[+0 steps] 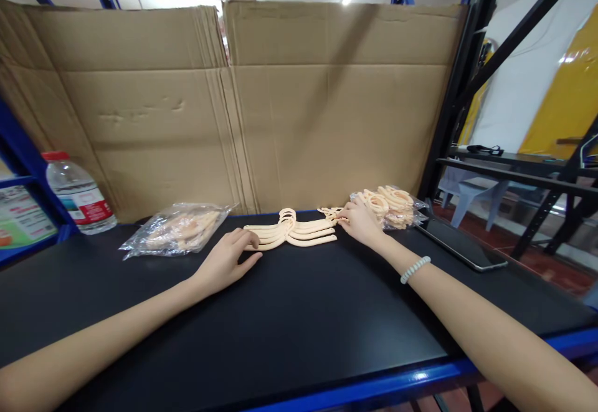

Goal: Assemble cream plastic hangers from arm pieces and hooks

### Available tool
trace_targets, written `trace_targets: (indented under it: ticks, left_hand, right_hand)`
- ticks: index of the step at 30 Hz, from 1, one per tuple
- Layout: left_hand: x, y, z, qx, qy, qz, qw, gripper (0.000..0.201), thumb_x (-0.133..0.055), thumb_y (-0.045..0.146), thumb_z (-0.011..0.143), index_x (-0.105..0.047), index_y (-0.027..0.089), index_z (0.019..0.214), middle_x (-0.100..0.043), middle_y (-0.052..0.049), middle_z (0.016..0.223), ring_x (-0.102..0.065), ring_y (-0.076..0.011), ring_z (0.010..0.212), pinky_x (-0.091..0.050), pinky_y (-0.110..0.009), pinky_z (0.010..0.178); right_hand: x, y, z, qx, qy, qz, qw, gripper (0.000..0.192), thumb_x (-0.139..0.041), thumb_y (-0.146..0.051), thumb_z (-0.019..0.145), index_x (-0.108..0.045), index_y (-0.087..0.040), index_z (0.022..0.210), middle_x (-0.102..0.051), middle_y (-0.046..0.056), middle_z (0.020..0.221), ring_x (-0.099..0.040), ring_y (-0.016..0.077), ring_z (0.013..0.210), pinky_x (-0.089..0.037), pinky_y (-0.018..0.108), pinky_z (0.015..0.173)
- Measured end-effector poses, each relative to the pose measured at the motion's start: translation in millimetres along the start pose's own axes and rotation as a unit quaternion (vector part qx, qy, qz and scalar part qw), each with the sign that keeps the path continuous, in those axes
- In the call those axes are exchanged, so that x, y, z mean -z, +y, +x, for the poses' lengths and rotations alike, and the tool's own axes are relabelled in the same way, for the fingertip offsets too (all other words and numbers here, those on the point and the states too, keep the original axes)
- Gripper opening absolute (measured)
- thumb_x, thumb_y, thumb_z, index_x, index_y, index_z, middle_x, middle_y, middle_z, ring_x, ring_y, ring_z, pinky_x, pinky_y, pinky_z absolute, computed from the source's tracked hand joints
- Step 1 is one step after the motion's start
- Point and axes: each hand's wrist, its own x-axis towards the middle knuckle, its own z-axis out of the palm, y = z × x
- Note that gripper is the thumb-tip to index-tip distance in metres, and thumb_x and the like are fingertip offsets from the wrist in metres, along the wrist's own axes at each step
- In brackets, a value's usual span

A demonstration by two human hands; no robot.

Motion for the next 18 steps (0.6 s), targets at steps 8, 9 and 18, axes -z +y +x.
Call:
trace_targets:
  ticks: [8, 9, 18]
  left_hand:
    - [-1.6, -2, 1, 0.006, -0.013, -0.021, 1.000, 0.015, -0.055, 0.017, 0.085, -0.061, 0.020, 0.098, -0.064, -0.007, 0.100, -0.057, -0.0251, 0.096, -0.047, -0.040, 0.080]
    - [-2.3, -2, 1, 0.006, -0.015, -0.026, 1.000, 0.016, -0.055, 0.017, 0.085, -0.062, 0.020, 0.099, -0.064, -0.007, 0.099, -0.057, -0.0247, 0.096, -0.047, -0.040, 0.081]
    - [-12.4, -5, 3, 0.021, -0.021, -0.075, 0.997, 0.018, -0.049, 0.013, 0.087, -0.064, 0.018, 0.096, -0.060, -0.007, 0.094, -0.060, -0.0209, 0.089, -0.050, -0.035, 0.084]
  right_hand:
    - [-9, -7, 3, -0.011, -0.004, -0.045, 0.999, 0.016, -0.059, -0.022, 0.082, -0.075, -0.024, 0.082, -0.064, 0.008, 0.080, -0.050, 0.0268, 0.087, -0.035, 0.040, 0.080]
    - [-10, -8, 3, -0.014, 0.000, -0.046, 0.999, 0.015, -0.060, -0.022, 0.082, -0.075, -0.024, 0.081, -0.064, 0.008, 0.080, -0.050, 0.0270, 0.087, -0.034, 0.040, 0.081]
    - [0, -9, 5, -0.054, 0.079, 0.012, 0.995, 0.021, -0.056, -0.028, 0.085, -0.075, -0.023, 0.082, -0.066, 0.008, 0.077, -0.050, 0.0270, 0.087, -0.035, 0.040, 0.079]
